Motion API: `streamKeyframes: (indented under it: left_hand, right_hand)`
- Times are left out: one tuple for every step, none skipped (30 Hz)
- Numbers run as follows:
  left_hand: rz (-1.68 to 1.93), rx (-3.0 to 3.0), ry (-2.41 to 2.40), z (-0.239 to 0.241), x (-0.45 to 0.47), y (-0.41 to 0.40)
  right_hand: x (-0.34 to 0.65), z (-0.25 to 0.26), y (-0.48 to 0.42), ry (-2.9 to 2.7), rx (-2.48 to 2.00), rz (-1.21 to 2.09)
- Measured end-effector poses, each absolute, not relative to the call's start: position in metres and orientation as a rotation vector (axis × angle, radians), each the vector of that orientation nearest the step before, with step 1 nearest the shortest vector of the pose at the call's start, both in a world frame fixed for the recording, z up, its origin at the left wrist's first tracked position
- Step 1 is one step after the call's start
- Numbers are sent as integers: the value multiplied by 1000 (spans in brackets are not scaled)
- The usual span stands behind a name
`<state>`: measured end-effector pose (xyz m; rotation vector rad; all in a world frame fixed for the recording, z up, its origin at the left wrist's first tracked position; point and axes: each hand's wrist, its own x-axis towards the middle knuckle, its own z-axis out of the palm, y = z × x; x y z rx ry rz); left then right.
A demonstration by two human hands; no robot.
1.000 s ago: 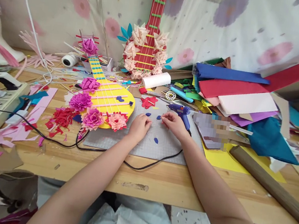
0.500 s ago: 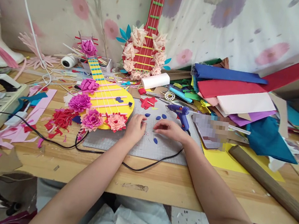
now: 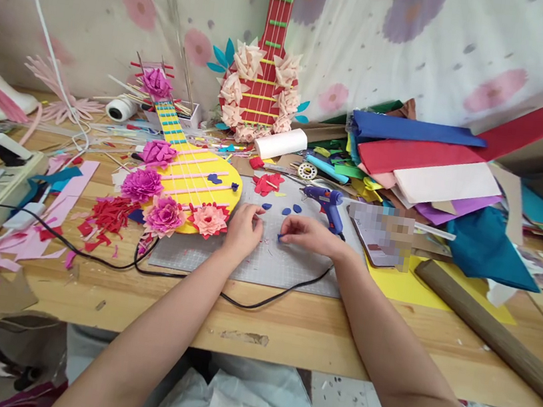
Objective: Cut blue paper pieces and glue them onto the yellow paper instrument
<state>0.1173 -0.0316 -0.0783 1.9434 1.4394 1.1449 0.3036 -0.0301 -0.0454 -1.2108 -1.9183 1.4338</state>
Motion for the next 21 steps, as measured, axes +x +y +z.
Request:
streamKeyframes:
  left_hand:
    - [1155, 1918, 1438, -78, 118, -31]
    - [1166, 1888, 1432, -77, 118, -31]
    - [1176, 1855, 1418, -77, 119, -31]
    - [1185, 1814, 1389, -76, 120, -32]
    - [1190, 1764, 1349, -75, 121, -32]
    - [1187, 1707, 1304, -75, 122, -33]
    - [1179, 1645, 1262, -75, 124, -33]
    - [1169, 1589, 1226, -76, 125, -33]
    - [1166, 1540, 1202, -77, 126, -33]
    - [1172, 1502, 1193, -78, 127, -32]
    - [1188, 1475, 1198, -79, 127, -31]
    - [1208, 1456, 1211, -81, 127, -29]
    - [1227, 1443, 1229, -83, 127, -28]
    - [1240, 1431, 1251, -84, 127, -27]
    - [1247, 1417, 1275, -84, 126, -26]
    - [1246, 1401, 1297, -85, 126, -25]
    - [1242, 1381, 1314, -84, 126, -24]
    - [1235, 1360, 1325, -83, 126, -24]
    - [1226, 1337, 1333, -82, 126, -24]
    - [1215, 1316, 1337, -80, 127, -24]
    - [1204, 1297, 1337, -79, 127, -24]
  right_hand:
    - [302, -48, -29, -1787, -1203, 1440]
    - [299, -51, -27, -1668, -1204, 1429]
    - [296, -53, -25, -1565, -1213, 1413]
    - [292, -56, -24, -1483, -1226, 1397]
    - [289, -58, -22, -1418, -1236, 1381]
    - [286, -60, -21, -1370, -1239, 1367]
    - [282, -61, -20, -1338, -1236, 1357]
    - [280, -63, -19, -1321, -1230, 1353]
    - [277, -64, -19, -1317, -1222, 1354]
    - [276, -65, -18, -1323, -1214, 1363]
    - [274, -66, -18, -1336, -1208, 1372]
    - [274, -66, -18, -1349, -1203, 1380]
    - [273, -66, -18, -1360, -1199, 1385]
    - [273, -66, -18, -1365, -1198, 1385]
    - [273, -65, -18, -1361, -1199, 1382]
    - [273, -65, -18, -1352, -1202, 1375]
    - [273, -64, -17, -1344, -1204, 1366]
    - [273, -64, -17, -1338, -1207, 1354]
    - [272, -64, -16, -1337, -1211, 1339]
    - [271, -65, -15, -1341, -1216, 1322]
    - [271, -65, -14, -1348, -1223, 1307]
